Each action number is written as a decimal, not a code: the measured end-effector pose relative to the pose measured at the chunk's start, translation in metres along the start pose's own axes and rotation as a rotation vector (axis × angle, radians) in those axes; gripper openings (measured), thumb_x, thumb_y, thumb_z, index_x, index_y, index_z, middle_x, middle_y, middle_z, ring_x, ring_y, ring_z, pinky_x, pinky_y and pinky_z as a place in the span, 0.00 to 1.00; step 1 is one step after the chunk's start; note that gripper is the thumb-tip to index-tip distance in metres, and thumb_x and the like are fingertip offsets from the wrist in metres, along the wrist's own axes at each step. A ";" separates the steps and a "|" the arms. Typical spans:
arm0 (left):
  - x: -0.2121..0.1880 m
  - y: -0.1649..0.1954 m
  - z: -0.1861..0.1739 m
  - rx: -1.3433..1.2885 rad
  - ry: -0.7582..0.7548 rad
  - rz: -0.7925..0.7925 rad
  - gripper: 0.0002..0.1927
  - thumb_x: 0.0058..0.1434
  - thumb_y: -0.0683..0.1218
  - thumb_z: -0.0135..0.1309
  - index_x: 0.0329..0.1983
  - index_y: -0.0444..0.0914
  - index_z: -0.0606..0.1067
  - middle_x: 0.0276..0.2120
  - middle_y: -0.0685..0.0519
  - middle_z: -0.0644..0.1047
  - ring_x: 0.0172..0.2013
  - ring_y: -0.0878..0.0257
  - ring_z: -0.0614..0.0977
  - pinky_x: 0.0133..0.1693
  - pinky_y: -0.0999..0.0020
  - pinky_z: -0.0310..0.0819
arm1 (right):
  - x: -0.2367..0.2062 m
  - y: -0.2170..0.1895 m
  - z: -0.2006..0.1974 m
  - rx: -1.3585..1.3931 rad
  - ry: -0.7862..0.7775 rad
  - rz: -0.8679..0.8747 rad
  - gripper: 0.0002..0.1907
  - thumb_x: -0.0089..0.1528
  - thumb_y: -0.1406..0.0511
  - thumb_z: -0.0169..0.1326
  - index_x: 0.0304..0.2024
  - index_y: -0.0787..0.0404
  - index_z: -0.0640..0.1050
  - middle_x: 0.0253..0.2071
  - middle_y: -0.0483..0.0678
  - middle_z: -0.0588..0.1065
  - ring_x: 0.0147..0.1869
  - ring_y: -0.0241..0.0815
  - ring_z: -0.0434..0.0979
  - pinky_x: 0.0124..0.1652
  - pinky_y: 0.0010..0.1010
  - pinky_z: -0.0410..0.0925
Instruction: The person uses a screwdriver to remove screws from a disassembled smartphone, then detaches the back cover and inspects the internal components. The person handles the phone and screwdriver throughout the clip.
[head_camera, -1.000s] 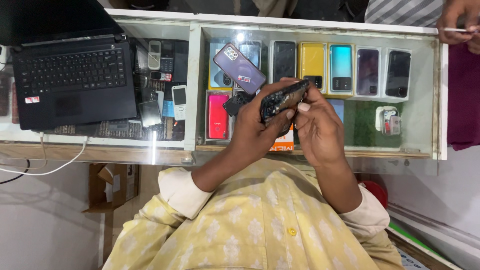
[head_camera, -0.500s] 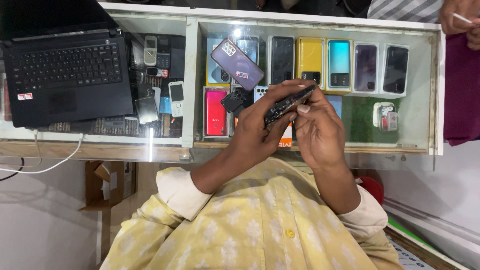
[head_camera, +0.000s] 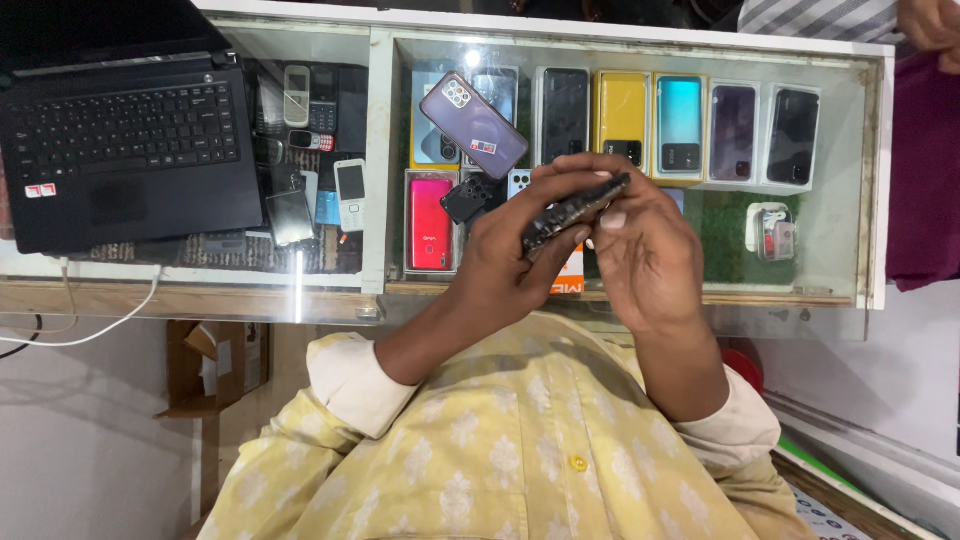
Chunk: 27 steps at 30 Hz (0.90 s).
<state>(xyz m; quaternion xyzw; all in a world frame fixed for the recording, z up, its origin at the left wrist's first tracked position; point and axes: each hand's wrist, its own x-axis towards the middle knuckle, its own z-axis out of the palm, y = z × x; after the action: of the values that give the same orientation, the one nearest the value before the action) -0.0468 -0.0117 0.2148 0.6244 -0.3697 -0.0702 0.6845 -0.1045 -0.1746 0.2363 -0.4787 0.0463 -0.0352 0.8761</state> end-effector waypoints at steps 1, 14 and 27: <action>0.000 0.000 -0.001 -0.101 -0.010 -0.041 0.22 0.73 0.34 0.55 0.68 0.37 0.69 0.57 0.51 0.78 0.51 0.66 0.83 0.50 0.74 0.78 | 0.000 0.001 -0.003 0.000 0.001 0.002 0.28 0.61 0.72 0.41 0.63 0.77 0.69 0.59 0.61 0.74 0.61 0.46 0.76 0.65 0.34 0.65; 0.008 0.011 -0.008 -0.477 -0.058 -0.156 0.24 0.74 0.40 0.58 0.70 0.35 0.64 0.61 0.53 0.73 0.60 0.71 0.75 0.63 0.73 0.71 | -0.011 0.009 -0.052 -0.095 -0.028 -0.060 0.21 0.67 0.73 0.52 0.61 0.79 0.72 0.55 0.55 0.75 0.60 0.43 0.75 0.61 0.32 0.67; 0.011 0.019 -0.012 -0.299 -0.052 -0.115 0.22 0.75 0.38 0.56 0.69 0.34 0.65 0.58 0.51 0.77 0.57 0.70 0.79 0.59 0.75 0.74 | -0.015 0.010 -0.058 -0.035 -0.062 -0.135 0.12 0.70 0.79 0.54 0.56 0.77 0.75 0.51 0.55 0.77 0.56 0.41 0.78 0.57 0.30 0.69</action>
<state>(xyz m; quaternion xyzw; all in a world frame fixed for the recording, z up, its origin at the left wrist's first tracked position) -0.0387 -0.0045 0.2371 0.5338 -0.3363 -0.1798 0.7548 -0.1261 -0.2166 0.1976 -0.4966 -0.0126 -0.0783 0.8643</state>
